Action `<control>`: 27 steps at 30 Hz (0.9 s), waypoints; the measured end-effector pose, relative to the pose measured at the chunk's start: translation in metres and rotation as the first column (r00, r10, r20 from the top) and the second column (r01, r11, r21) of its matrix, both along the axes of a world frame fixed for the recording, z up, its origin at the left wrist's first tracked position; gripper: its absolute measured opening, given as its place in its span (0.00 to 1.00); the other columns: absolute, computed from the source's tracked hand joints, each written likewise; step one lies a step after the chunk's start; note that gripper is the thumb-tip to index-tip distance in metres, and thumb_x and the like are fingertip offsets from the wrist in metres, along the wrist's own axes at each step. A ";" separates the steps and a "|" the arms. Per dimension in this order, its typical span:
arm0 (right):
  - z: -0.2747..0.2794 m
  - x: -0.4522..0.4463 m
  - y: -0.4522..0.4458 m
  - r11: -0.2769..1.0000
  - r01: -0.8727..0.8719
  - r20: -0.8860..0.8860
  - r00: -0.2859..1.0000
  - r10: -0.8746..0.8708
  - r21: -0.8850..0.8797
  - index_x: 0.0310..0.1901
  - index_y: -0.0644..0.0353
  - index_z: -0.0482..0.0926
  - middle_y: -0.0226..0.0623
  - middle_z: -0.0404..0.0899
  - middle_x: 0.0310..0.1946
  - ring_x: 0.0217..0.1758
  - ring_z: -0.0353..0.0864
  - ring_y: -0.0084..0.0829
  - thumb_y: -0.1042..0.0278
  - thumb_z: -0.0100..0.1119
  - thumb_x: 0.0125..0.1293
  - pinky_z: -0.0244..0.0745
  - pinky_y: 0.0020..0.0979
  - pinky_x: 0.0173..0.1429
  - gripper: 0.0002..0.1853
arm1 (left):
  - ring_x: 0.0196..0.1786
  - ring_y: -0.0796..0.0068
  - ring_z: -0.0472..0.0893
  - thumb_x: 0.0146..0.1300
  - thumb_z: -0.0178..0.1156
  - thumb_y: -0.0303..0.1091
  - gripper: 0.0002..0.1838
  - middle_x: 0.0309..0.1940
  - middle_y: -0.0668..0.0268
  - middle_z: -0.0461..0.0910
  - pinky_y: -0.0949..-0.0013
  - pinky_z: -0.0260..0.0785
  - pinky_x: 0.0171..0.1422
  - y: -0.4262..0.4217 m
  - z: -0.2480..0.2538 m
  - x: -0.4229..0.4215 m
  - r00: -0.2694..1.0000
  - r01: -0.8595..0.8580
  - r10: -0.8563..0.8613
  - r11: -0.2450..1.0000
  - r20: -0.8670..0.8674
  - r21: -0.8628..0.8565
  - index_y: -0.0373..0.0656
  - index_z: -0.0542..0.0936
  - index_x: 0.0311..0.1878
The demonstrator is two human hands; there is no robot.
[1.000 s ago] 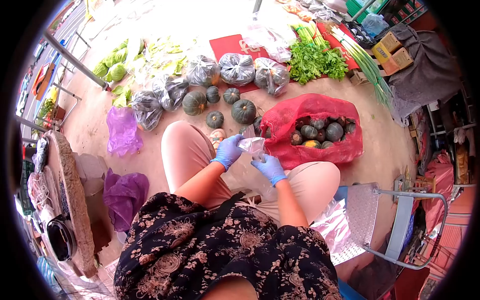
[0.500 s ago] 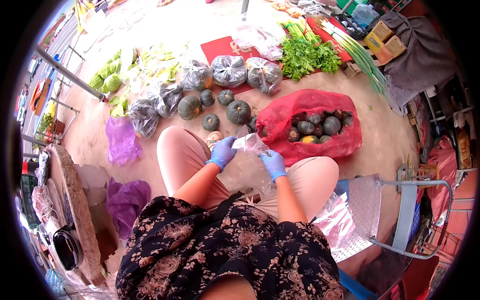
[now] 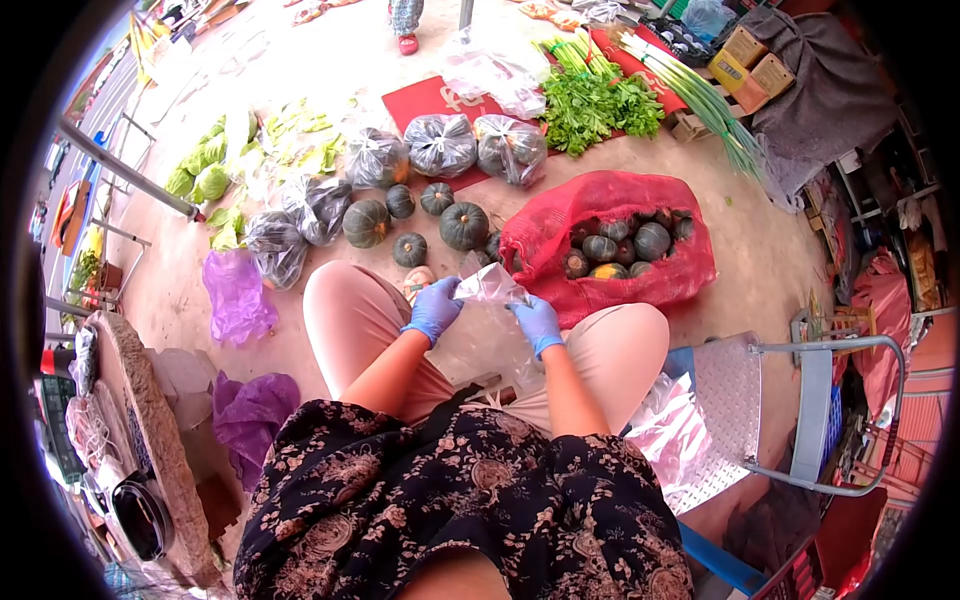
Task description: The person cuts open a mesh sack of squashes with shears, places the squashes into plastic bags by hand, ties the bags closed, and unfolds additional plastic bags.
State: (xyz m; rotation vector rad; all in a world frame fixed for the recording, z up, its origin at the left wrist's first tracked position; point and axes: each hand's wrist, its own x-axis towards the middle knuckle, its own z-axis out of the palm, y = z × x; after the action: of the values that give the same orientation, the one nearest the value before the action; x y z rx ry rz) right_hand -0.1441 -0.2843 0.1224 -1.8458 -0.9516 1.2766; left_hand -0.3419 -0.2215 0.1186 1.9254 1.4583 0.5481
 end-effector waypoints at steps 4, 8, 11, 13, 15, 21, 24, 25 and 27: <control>-0.019 0.006 0.002 0.993 0.055 0.119 0.991 -0.067 0.103 0.35 0.66 0.79 0.37 0.79 0.24 0.26 0.74 0.28 0.59 0.53 0.59 0.69 0.33 0.32 0.16 | 0.34 0.58 0.79 0.50 0.58 0.32 0.12 0.30 0.55 0.79 0.63 0.71 0.40 0.001 -0.002 -0.001 0.996 -0.052 0.051 0.999 0.074 0.013 0.43 0.78 0.40; -0.029 0.020 0.006 0.952 0.273 0.072 0.956 -0.285 0.141 0.28 0.62 0.77 0.30 0.73 0.19 0.21 0.69 0.23 0.54 0.50 0.61 0.64 0.30 0.25 0.17 | 0.33 0.61 0.79 0.52 0.57 0.30 0.10 0.29 0.55 0.79 0.65 0.70 0.39 0.010 -0.005 -0.006 0.987 -0.149 0.141 0.984 0.082 0.099 0.43 0.78 0.39; -0.020 0.029 0.003 0.875 0.485 -0.254 0.846 -0.469 -0.003 0.23 0.55 0.75 0.23 0.65 0.14 0.14 0.61 0.18 0.51 0.51 0.61 0.55 0.24 0.17 0.17 | 0.33 0.56 0.79 0.53 0.55 0.33 0.09 0.30 0.54 0.79 0.62 0.71 0.38 0.013 -0.007 -0.009 0.970 -0.189 0.190 0.982 0.153 -0.016 0.45 0.78 0.38; -0.015 0.027 0.005 0.831 0.549 -0.422 0.735 -0.531 -0.090 0.22 0.49 0.74 0.20 0.60 0.12 0.11 0.54 0.15 0.53 0.52 0.60 0.46 0.22 0.14 0.13 | 0.34 0.54 0.79 0.54 0.55 0.34 0.09 0.31 0.54 0.79 0.60 0.70 0.38 0.015 -0.009 -0.009 0.978 -0.171 0.171 0.985 0.117 -0.010 0.45 0.78 0.38; -0.006 0.019 0.004 0.880 0.459 -0.390 0.792 -0.469 -0.125 0.24 0.50 0.74 0.20 0.60 0.12 0.11 0.55 0.16 0.54 0.52 0.60 0.47 0.22 0.14 0.12 | 0.35 0.52 0.78 0.54 0.55 0.36 0.10 0.32 0.54 0.79 0.59 0.70 0.39 0.012 -0.013 -0.008 0.988 -0.138 0.138 0.990 0.076 0.003 0.45 0.78 0.39; -0.029 0.015 0.001 0.981 0.020 -0.210 0.976 -0.061 -0.193 0.30 0.57 0.77 0.26 0.67 0.14 0.12 0.63 0.20 0.59 0.52 0.59 0.56 0.26 0.16 0.11 | 0.36 0.53 0.79 0.54 0.55 0.40 0.13 0.32 0.53 0.79 0.58 0.70 0.41 0.003 -0.019 -0.004 0.968 0.148 -0.172 0.979 -0.181 -0.138 0.43 0.78 0.39; -0.037 0.015 -0.001 0.981 -0.040 -0.114 0.993 0.019 -0.189 0.30 0.58 0.77 0.28 0.69 0.15 0.13 0.65 0.21 0.58 0.53 0.58 0.58 0.26 0.16 0.12 | 0.37 0.52 0.78 0.55 0.54 0.43 0.14 0.32 0.52 0.79 0.56 0.69 0.41 -0.002 -0.020 -0.004 0.917 0.245 -0.293 0.950 -0.273 -0.195 0.43 0.77 0.38; -0.037 0.014 -0.001 0.982 -0.040 -0.077 0.997 0.026 -0.187 0.30 0.58 0.77 0.29 0.70 0.15 0.13 0.65 0.21 0.57 0.53 0.58 0.59 0.26 0.17 0.12 | 0.37 0.52 0.78 0.55 0.54 0.43 0.14 0.32 0.52 0.79 0.56 0.70 0.41 -0.002 -0.019 -0.003 0.905 0.269 -0.320 0.941 -0.282 -0.204 0.43 0.77 0.38; -0.034 0.013 -0.001 0.970 -0.091 -0.032 0.996 0.086 -0.227 0.30 0.60 0.76 0.30 0.71 0.15 0.14 0.67 0.23 0.56 0.54 0.57 0.60 0.28 0.18 0.14 | 0.36 0.52 0.78 0.54 0.54 0.43 0.14 0.32 0.52 0.79 0.56 0.70 0.41 -0.002 -0.021 -0.002 0.893 0.296 -0.346 0.933 -0.288 -0.204 0.43 0.77 0.38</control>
State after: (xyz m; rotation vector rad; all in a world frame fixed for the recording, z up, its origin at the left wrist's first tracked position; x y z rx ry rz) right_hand -0.1313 -0.2855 0.0883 -1.9771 -0.9163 1.5116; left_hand -0.3442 -0.2239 0.0980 2.1396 1.2816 -0.0355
